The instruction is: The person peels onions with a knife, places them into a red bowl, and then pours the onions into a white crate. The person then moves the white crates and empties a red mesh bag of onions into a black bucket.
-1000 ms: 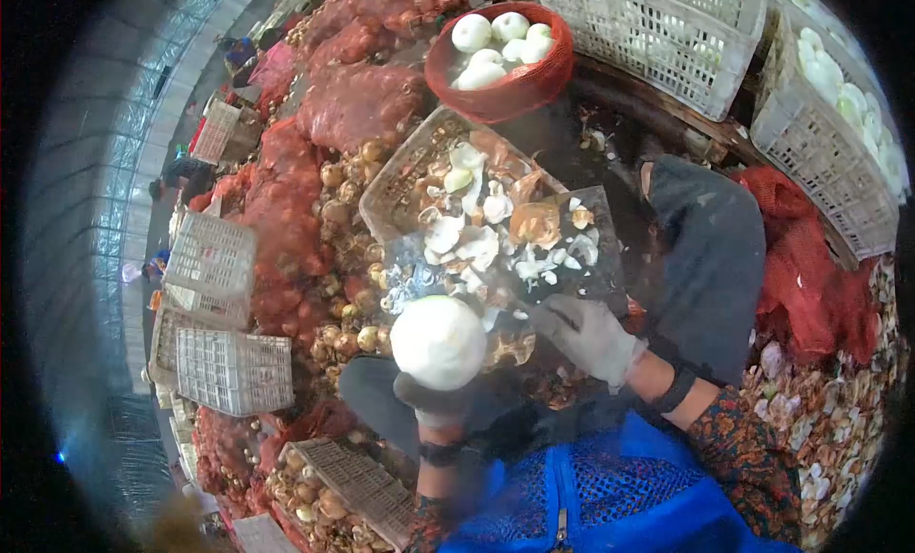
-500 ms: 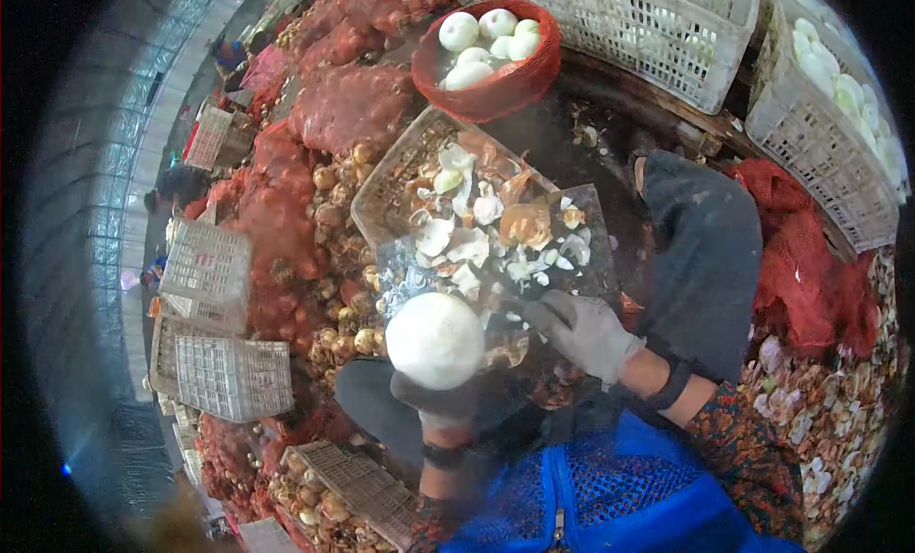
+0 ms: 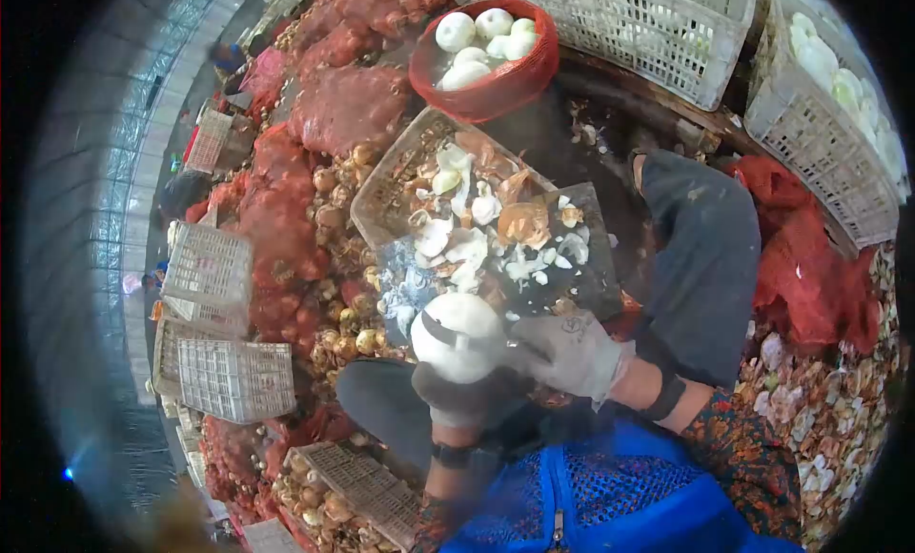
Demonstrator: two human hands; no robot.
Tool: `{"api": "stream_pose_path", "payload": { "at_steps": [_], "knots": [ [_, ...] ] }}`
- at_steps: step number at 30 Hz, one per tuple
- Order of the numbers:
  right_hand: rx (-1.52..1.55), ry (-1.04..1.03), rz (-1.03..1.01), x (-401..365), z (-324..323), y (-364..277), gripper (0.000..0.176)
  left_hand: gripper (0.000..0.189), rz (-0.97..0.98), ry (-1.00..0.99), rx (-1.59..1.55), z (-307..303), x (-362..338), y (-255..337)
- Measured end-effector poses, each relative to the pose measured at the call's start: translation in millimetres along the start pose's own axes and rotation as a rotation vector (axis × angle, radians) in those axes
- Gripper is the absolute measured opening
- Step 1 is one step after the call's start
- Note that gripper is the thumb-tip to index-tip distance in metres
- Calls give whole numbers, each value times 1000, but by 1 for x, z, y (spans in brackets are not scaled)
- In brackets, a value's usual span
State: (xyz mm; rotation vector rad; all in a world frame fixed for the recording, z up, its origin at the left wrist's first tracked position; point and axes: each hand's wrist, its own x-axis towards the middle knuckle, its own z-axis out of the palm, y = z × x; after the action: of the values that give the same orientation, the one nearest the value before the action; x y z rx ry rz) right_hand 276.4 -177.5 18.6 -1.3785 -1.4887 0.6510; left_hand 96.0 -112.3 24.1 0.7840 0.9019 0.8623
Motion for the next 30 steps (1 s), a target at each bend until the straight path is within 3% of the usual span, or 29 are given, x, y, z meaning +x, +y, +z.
{"api": "stream_pose_path", "payload": {
  "at_steps": [4, 13, 17, 20, 22, 24, 25, 27, 30],
  "knots": [
    [-72, 1, 18, -1, 3, 7, 34, 95, -5, -87, -67, -2, 4, -2],
    [-60, -35, 68, -4, 7, 13, 33, 95, -42, -7, -73, 3, 1, -1],
    [-4, -79, 154, 7, 5, -2, 37, 90, -96, -138, -109, -8, -2, 4],
    [-26, -88, 241, 14, 4, -8, 40, 92, 54, -44, 250, -16, 0, -4],
    [-36, -91, 325, 12, 1, 2, 40, 94, 169, 16, 298, -14, 1, -4],
    [-187, -149, 416, 2, -2, 30, 41, 98, 224, 15, 50, -6, 1, 4],
    [-104, -103, 368, -1, -10, 34, 43, 100, 236, 31, 39, 3, 1, 10],
    [128, -96, 624, 6, -16, 25, 43, 105, 279, 71, -26, 4, 6, 17],
    [281, -3, 420, 6, -8, 19, 41, 107, 260, 15, -220, -23, 12, 9]
  ]
}}
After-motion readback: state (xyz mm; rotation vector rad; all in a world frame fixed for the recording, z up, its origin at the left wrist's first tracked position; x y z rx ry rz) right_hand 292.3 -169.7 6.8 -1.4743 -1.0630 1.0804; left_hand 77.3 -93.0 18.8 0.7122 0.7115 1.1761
